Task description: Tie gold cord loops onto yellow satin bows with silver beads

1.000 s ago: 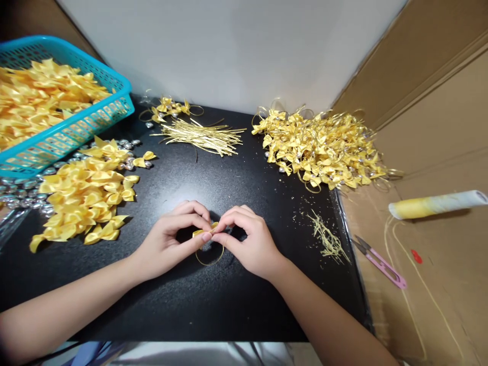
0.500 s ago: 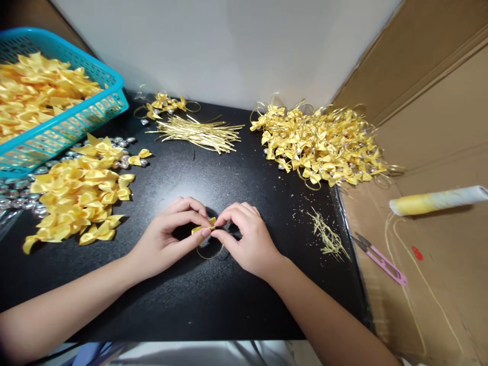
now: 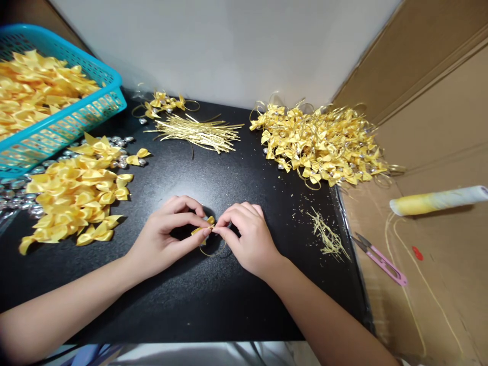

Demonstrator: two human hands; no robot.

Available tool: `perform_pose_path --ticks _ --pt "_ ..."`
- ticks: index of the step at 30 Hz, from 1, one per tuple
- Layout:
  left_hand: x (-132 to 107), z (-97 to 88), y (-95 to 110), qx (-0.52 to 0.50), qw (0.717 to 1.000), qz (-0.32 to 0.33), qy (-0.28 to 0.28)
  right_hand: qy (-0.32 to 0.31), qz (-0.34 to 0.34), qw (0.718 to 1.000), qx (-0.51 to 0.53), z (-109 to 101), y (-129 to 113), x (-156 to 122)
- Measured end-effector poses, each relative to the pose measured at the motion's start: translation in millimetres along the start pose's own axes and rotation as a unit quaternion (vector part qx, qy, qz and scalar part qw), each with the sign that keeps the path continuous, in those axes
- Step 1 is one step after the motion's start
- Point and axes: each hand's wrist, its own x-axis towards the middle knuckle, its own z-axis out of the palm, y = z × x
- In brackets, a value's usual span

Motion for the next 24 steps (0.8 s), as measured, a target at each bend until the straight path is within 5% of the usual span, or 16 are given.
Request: perform_pose_path --ticks 24 --pt "-1.2 1.3 -1.0 0.09 0.995 0.045 0.009 -0.043 0.037 0.998 -0.013 0.0 -0.5 0.6"
